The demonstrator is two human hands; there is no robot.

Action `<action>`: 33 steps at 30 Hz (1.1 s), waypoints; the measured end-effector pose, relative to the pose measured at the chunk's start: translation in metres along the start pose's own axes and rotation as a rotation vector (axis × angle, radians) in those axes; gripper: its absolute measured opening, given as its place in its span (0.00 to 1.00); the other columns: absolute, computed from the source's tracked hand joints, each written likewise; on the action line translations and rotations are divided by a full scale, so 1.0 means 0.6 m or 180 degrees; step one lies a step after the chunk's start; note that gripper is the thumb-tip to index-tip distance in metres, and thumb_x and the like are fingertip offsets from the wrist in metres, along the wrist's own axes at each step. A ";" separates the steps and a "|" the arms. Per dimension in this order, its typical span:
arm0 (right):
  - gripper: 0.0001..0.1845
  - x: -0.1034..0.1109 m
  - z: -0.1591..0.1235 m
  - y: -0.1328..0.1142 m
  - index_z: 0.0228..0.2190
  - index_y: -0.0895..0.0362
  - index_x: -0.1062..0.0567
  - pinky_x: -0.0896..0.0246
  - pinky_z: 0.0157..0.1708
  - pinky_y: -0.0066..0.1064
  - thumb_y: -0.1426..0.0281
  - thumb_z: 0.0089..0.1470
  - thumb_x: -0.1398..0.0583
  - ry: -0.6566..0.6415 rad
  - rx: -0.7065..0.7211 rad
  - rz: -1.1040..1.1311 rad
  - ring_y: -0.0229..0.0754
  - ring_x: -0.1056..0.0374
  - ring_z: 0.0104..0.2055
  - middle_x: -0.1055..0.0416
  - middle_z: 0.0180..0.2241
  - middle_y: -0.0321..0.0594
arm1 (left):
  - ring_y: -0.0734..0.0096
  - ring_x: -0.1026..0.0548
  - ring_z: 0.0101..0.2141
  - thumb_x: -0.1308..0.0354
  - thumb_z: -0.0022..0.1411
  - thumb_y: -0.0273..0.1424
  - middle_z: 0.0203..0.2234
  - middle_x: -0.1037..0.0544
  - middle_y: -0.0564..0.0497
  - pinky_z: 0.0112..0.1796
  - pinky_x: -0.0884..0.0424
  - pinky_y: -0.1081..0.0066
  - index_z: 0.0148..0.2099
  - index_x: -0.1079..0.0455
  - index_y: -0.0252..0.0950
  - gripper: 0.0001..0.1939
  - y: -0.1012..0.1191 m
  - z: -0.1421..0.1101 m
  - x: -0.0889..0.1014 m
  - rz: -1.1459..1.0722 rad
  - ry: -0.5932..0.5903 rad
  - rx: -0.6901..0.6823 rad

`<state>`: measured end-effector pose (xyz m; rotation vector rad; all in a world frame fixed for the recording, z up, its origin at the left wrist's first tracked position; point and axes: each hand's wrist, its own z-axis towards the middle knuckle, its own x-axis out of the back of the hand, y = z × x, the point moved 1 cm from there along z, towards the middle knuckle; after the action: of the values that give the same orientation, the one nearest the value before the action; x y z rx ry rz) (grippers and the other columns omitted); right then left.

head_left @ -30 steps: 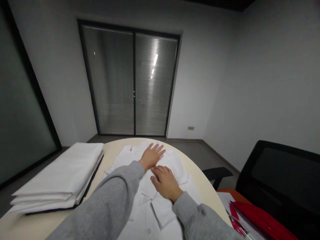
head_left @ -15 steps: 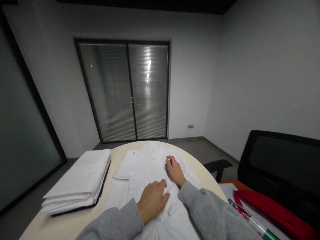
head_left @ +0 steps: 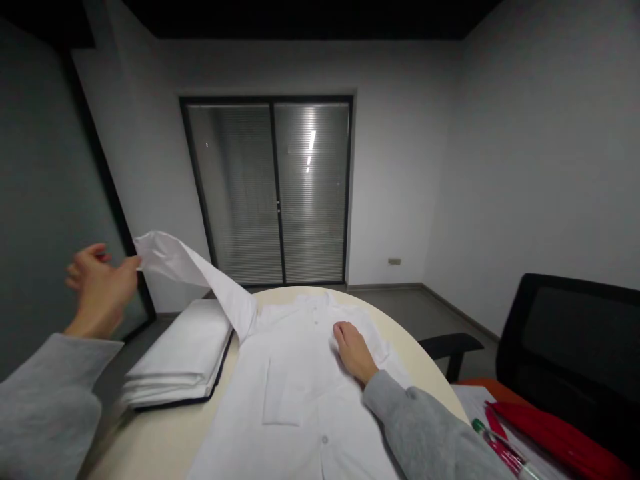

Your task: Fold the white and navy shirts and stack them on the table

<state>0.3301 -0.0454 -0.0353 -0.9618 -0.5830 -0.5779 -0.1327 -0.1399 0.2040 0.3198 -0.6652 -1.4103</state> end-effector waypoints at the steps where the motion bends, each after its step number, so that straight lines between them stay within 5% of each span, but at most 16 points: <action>1: 0.21 0.003 -0.003 -0.011 0.48 0.58 0.27 0.42 0.55 0.46 0.61 0.71 0.54 -0.0059 0.0063 -0.0088 0.53 0.33 0.52 0.27 0.47 0.52 | 0.62 0.30 0.46 0.43 0.63 0.46 0.42 0.28 0.52 0.53 0.31 0.50 0.54 0.37 0.38 0.23 -0.005 -0.015 0.011 -0.0011 0.0006 -0.0033; 3: 0.19 0.006 -0.014 -0.042 0.50 0.58 0.27 0.43 0.55 0.46 0.61 0.70 0.50 -0.0245 0.0264 -0.0256 0.53 0.33 0.53 0.27 0.49 0.52 | 0.64 0.29 0.46 0.43 0.62 0.41 0.49 0.30 0.50 0.54 0.30 0.57 0.55 0.35 0.39 0.22 0.005 -0.087 0.022 -0.0493 -0.0614 -0.0356; 8: 0.29 -0.032 -0.055 -0.145 0.63 0.48 0.33 0.39 0.50 0.44 0.53 0.64 0.42 -0.1137 0.0909 -0.0621 0.52 0.28 0.49 0.24 0.49 0.45 | 0.57 0.27 0.52 0.47 0.68 0.36 0.51 0.26 0.46 0.56 0.30 0.55 0.53 0.30 0.41 0.13 0.083 -0.376 0.017 -0.1436 -0.2786 -0.1384; 11: 0.29 -0.066 -0.076 -0.192 0.62 0.49 0.32 0.39 0.50 0.44 0.61 0.61 0.40 -0.1479 0.1120 -0.0883 0.53 0.27 0.51 0.24 0.52 0.47 | 0.52 0.29 0.58 0.47 0.68 0.31 0.56 0.27 0.42 0.59 0.33 0.49 0.57 0.31 0.41 0.17 0.099 -0.491 0.008 -0.1365 -0.3162 -0.1660; 14: 0.22 -0.056 -0.067 -0.203 0.54 0.46 0.25 0.38 0.48 0.36 0.69 0.58 0.41 -0.1584 0.1154 -0.1135 0.46 0.26 0.49 0.21 0.48 0.39 | 0.50 0.34 0.63 0.47 0.70 0.32 0.64 0.31 0.39 0.62 0.35 0.45 0.65 0.35 0.41 0.23 0.080 -0.531 0.004 -0.1218 -0.3103 -0.1767; 17: 0.16 0.036 -0.012 -0.167 0.46 0.47 0.20 0.39 0.48 0.34 0.71 0.57 0.40 -0.1362 0.0889 -0.1554 0.44 0.25 0.46 0.20 0.43 0.38 | 0.51 0.40 0.68 0.48 0.72 0.35 0.70 0.39 0.38 0.66 0.40 0.45 0.72 0.44 0.38 0.29 0.054 -0.534 0.007 -0.1040 -0.3328 -0.1872; 19: 0.13 0.137 0.042 -0.125 0.40 0.53 0.19 0.40 0.50 0.41 0.72 0.61 0.43 -0.0990 0.0515 -0.1983 0.50 0.26 0.47 0.21 0.41 0.47 | 0.51 0.44 0.70 0.47 0.73 0.40 0.72 0.43 0.41 0.68 0.43 0.45 0.74 0.46 0.40 0.32 0.049 -0.534 0.011 -0.0947 -0.4028 -0.2228; 22: 0.17 0.283 0.105 -0.068 0.48 0.62 0.21 0.52 0.60 0.61 0.73 0.63 0.46 -0.0183 -0.0121 -0.2544 0.67 0.37 0.61 0.29 0.54 0.66 | 0.48 0.50 0.72 0.53 0.74 0.52 0.74 0.49 0.44 0.69 0.52 0.41 0.76 0.48 0.43 0.36 0.058 -0.534 0.019 -0.0777 -0.4945 -0.2729; 24: 0.23 0.324 0.113 -0.051 0.57 0.67 0.27 0.63 0.61 0.71 0.73 0.64 0.47 0.0149 -0.0353 -0.2735 0.75 0.49 0.68 0.40 0.63 0.73 | 0.48 0.53 0.73 0.59 0.74 0.56 0.75 0.51 0.44 0.69 0.56 0.40 0.77 0.51 0.42 0.38 0.067 -0.534 0.026 -0.0633 -0.5112 -0.2729; 26: 0.28 0.298 0.094 -0.050 0.64 0.64 0.34 0.72 0.64 0.73 0.69 0.66 0.48 0.0130 -0.0306 -0.2767 0.74 0.59 0.72 0.50 0.70 0.68 | 0.48 0.54 0.73 0.61 0.74 0.57 0.74 0.52 0.45 0.69 0.56 0.39 0.77 0.51 0.43 0.39 0.074 -0.538 0.034 -0.0537 -0.5111 -0.2630; 28: 0.30 0.218 0.055 -0.052 0.67 0.52 0.36 0.75 0.67 0.70 0.60 0.67 0.47 -0.0266 -0.0061 -0.2629 0.68 0.61 0.74 0.52 0.73 0.53 | 0.48 0.55 0.73 0.61 0.74 0.56 0.74 0.53 0.46 0.69 0.58 0.38 0.77 0.52 0.44 0.37 0.076 -0.545 0.044 -0.0450 -0.5055 -0.2551; 30: 0.31 0.122 0.011 -0.050 0.66 0.40 0.35 0.69 0.66 0.71 0.48 0.65 0.46 -0.0837 0.0123 -0.2357 0.68 0.57 0.73 0.48 0.73 0.39 | 0.48 0.56 0.73 0.61 0.75 0.55 0.75 0.54 0.47 0.69 0.59 0.37 0.77 0.53 0.43 0.37 0.075 -0.553 0.056 -0.0335 -0.5010 -0.2499; 33: 0.35 0.023 -0.030 -0.027 0.68 0.39 0.38 0.62 0.60 0.80 0.43 0.65 0.51 -0.1288 -0.0042 -0.1996 0.75 0.53 0.71 0.47 0.73 0.40 | 0.47 0.57 0.73 0.61 0.75 0.54 0.75 0.56 0.46 0.68 0.60 0.35 0.77 0.54 0.42 0.37 0.070 -0.559 0.075 -0.0187 -0.4998 -0.2460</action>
<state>0.3321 -0.0709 -0.0243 -0.9081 -1.2668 -0.9495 0.1028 -0.2363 -0.0229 -1.5412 -1.2225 -1.6763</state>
